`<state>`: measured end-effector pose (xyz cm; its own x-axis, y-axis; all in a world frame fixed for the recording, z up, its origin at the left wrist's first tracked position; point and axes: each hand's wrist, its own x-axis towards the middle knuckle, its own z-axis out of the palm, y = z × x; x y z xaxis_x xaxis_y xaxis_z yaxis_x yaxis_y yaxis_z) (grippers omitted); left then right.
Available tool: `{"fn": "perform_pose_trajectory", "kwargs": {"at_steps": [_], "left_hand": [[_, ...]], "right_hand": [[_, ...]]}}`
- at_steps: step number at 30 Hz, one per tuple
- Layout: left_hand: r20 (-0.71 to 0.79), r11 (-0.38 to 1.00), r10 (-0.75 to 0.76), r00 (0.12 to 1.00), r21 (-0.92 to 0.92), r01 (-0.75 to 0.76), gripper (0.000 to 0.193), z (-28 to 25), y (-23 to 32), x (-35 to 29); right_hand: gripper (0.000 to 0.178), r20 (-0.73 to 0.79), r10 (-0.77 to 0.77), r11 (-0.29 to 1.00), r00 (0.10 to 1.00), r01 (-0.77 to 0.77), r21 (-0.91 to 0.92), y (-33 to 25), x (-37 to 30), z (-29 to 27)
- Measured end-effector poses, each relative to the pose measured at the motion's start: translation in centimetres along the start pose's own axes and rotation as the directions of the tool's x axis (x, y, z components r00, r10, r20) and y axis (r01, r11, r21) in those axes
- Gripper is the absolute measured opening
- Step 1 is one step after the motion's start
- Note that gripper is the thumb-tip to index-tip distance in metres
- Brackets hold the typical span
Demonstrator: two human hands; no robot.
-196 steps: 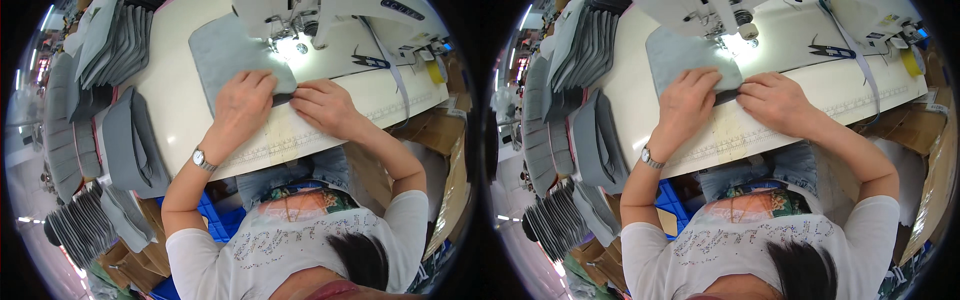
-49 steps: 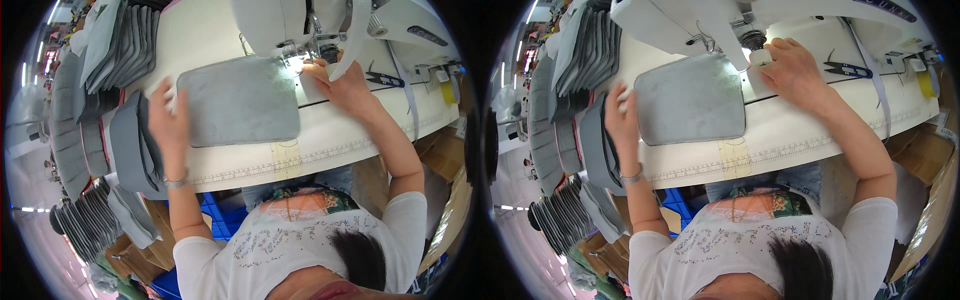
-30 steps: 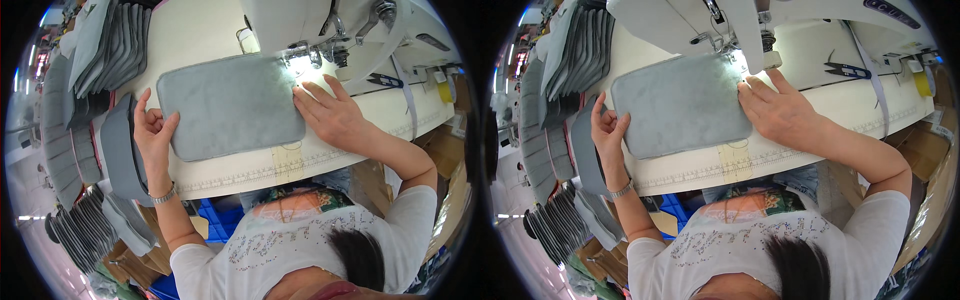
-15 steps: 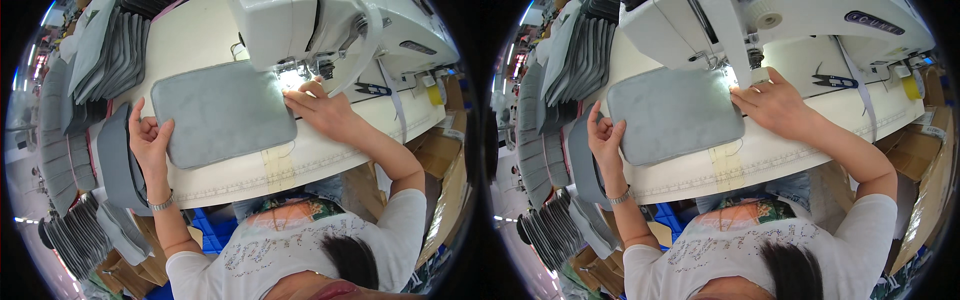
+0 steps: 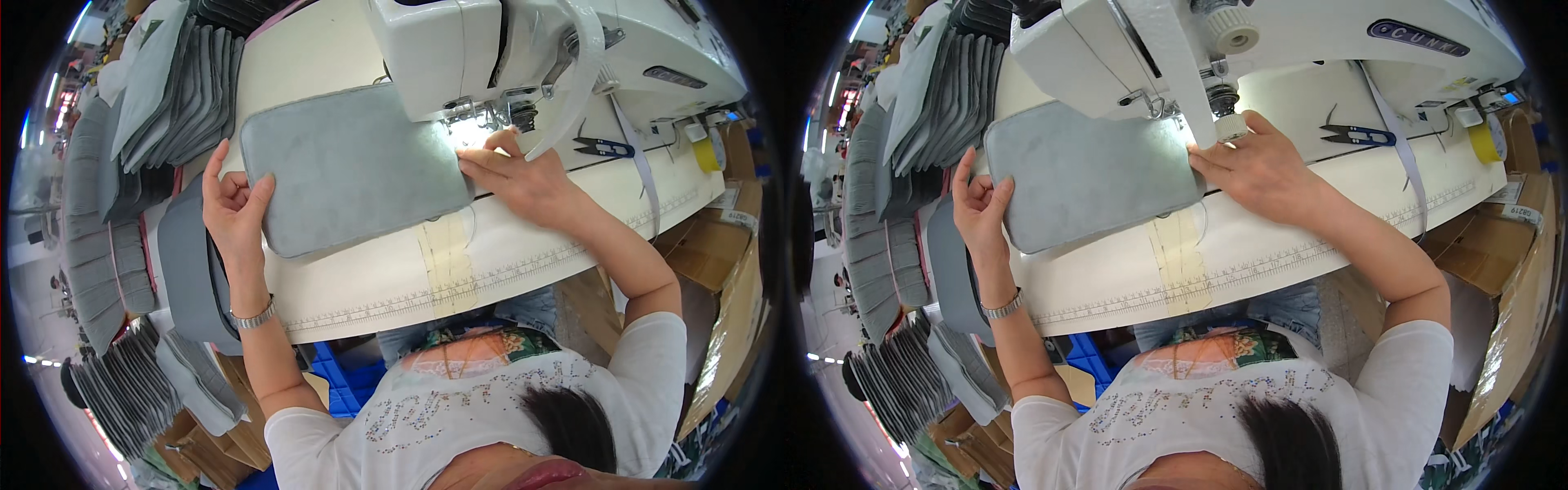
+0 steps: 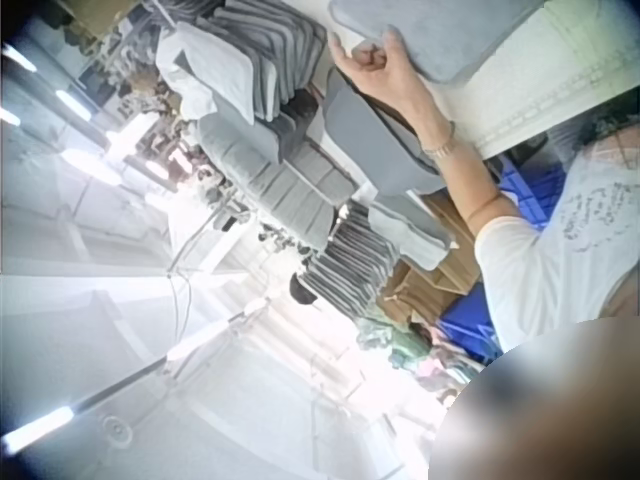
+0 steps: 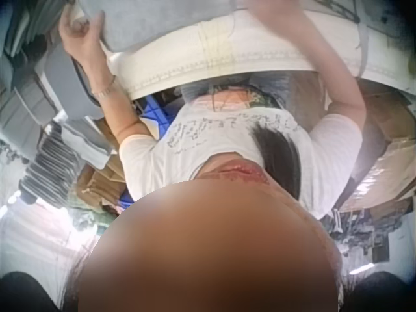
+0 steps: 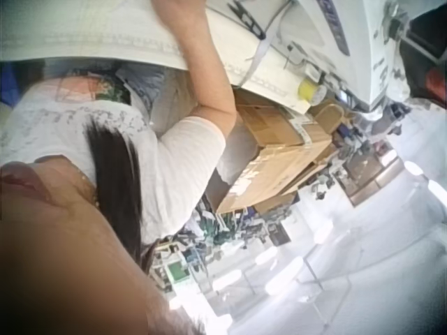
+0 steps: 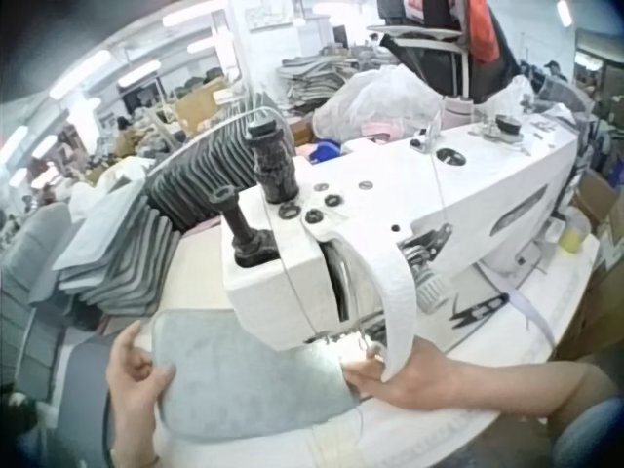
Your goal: Sewing gray fabric panels together using an industrial sewing machine.
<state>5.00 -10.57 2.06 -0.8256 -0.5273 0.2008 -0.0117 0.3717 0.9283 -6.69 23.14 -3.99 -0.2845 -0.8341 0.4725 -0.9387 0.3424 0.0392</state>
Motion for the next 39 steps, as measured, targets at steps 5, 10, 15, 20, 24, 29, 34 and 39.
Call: {"fn": "perform_pose_trajectory", "kwargs": {"at_steps": [5,10,15,20,24,29,34,39], "left_hand": [[0.011,1.0,0.025,1.0,0.016,-0.025,0.064,0.4,0.0,1.1],[-0.006,0.998,0.033,0.999,0.045,-0.033,0.063,0.3,-0.7,2.7],[0.026,0.995,0.054,0.998,0.082,-0.056,0.061,0.3,-1.4,3.8],[0.052,0.99,0.047,0.998,0.132,-0.054,0.06,0.6,-1.0,4.5],[0.094,0.982,0.045,0.995,0.181,-0.061,0.057,0.1,-1.9,5.7],[0.122,0.933,0.014,0.992,0.356,-0.057,0.047,-0.1,-1.6,5.7],[0.514,0.322,0.592,0.621,0.555,-0.767,0.034,5.0,-0.1,3.4],[0.767,0.341,0.507,0.392,0.239,-0.909,0.041,10.9,1.3,1.7]], "right_hand": [[0.034,0.049,0.079,0.997,0.996,-0.078,-0.022,0.1,1.0,-0.3],[0.041,-0.061,0.092,0.987,0.994,-0.099,-0.125,0.1,1.0,0.3],[0.039,0.133,0.168,0.984,0.977,-0.173,0.034,0.1,0.4,0.1],[0.038,0.041,0.167,0.978,0.985,-0.16,-0.131,-0.2,0.7,0.6],[0.037,-0.003,0.206,0.969,0.979,-0.204,-0.139,-0.3,0.5,1.3],[0.027,0.017,0.253,0.961,0.967,-0.249,-0.121,-0.1,0.7,0.9],[0.018,-0.037,0.301,0.949,0.953,-0.303,-0.082,0.6,0.3,0.8],[0.02,-0.043,0.229,0.973,0.973,-0.23,-0.033,1.2,0.2,0.4]]}}
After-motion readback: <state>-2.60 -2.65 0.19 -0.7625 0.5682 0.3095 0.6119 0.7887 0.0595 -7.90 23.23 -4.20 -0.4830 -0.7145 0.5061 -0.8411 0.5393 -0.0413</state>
